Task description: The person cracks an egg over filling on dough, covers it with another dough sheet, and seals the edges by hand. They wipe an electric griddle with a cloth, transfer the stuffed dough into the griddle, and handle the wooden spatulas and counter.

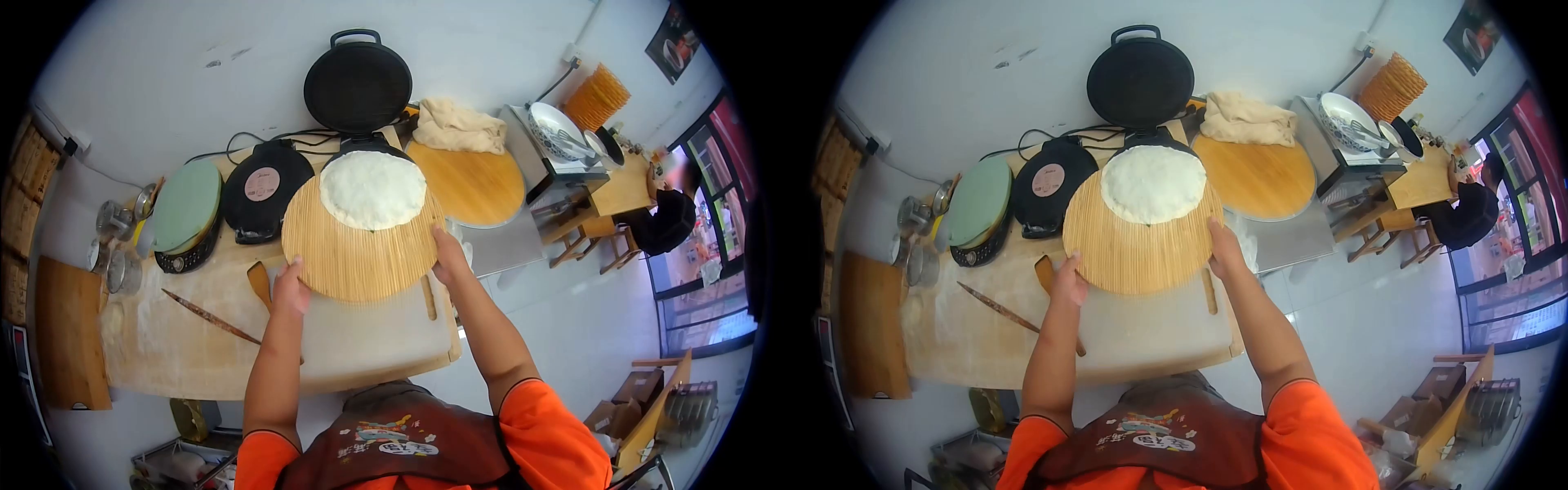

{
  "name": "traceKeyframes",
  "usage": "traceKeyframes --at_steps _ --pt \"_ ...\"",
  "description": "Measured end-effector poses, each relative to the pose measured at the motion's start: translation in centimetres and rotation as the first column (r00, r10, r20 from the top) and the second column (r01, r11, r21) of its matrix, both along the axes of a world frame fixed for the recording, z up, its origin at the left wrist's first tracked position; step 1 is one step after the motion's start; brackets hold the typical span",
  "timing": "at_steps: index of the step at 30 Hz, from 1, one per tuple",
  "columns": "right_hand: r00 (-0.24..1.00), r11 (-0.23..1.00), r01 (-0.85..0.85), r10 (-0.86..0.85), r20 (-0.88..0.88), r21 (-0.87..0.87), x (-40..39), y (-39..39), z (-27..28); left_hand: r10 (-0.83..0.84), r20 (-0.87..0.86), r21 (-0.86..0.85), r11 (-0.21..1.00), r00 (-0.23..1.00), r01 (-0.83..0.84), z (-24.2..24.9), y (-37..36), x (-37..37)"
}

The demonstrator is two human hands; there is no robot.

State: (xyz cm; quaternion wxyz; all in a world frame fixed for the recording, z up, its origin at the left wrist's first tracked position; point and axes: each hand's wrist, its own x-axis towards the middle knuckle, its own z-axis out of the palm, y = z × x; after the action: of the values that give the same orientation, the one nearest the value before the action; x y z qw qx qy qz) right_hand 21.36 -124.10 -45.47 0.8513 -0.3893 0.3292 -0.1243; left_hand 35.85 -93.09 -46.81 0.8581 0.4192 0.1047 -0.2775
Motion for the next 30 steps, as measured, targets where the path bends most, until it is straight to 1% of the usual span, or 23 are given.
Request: traceKeyframes --at_steps 3,6,9,12,15,18,21,23,24,27,30 --pt "0.997 0.997 0.009 -0.004 -0.072 0.075 2.4 -1.5 -0.7 0.061 0.045 0.135 0.989 0.997 -0.067 1.7 -1.9 2.1" --pt "0.991 0.998 0.000 0.009 -0.132 0.069 1.9 -0.1 2.0 0.063 0.066 0.171 0.983 0.996 -0.073 3.9 -2.4 2.9" --pt "0.990 0.996 0.021 -0.009 -0.140 0.082 2.5 -0.2 2.1 0.080 0.038 0.205 0.975 0.996 -0.086 4.5 -2.6 3.6" --pt "0.986 0.996 0.012 0.003 -0.165 0.090 3.4 -1.0 2.2 0.025 0.050 0.197 0.980 0.998 -0.035 4.7 -3.1 4.8" --pt "0.988 0.995 0.025 -0.010 -0.154 0.096 3.5 -1.3 2.0 -0.014 0.054 0.142 0.990 0.998 0.007 5.6 -3.1 5.3" --pt "0.997 0.988 0.068 -0.063 -0.042 0.135 2.8 -1.4 1.7 -0.071 0.033 0.157 0.985 0.997 0.065 7.3 -3.3 4.5" --pt "0.993 0.979 0.109 -0.115 0.026 0.175 3.1 -1.4 2.0 -0.113 0.028 -0.015 0.993 0.993 0.113 6.8 -3.6 4.8" --pt "0.994 0.981 0.109 -0.112 0.009 0.158 3.1 -0.8 3.1 -0.098 0.027 0.025 0.995 0.995 0.097 7.3 -4.0 4.5" --pt "0.994 0.983 0.108 -0.110 0.001 0.149 3.0 -0.5 3.9 -0.090 0.027 0.045 0.995 0.996 0.089 7.9 -4.3 4.3" --pt "0.995 0.976 0.100 -0.102 0.001 0.193 2.6 -0.2 5.3 -0.091 -0.017 0.030 0.995 0.996 0.091 10.0 -4.4 4.0" --pt "0.992 0.971 0.083 -0.103 0.078 0.224 2.6 -1.1 5.7 -0.163 -0.010 -0.056 0.985 0.987 0.163 12.2 -4.3 3.6"
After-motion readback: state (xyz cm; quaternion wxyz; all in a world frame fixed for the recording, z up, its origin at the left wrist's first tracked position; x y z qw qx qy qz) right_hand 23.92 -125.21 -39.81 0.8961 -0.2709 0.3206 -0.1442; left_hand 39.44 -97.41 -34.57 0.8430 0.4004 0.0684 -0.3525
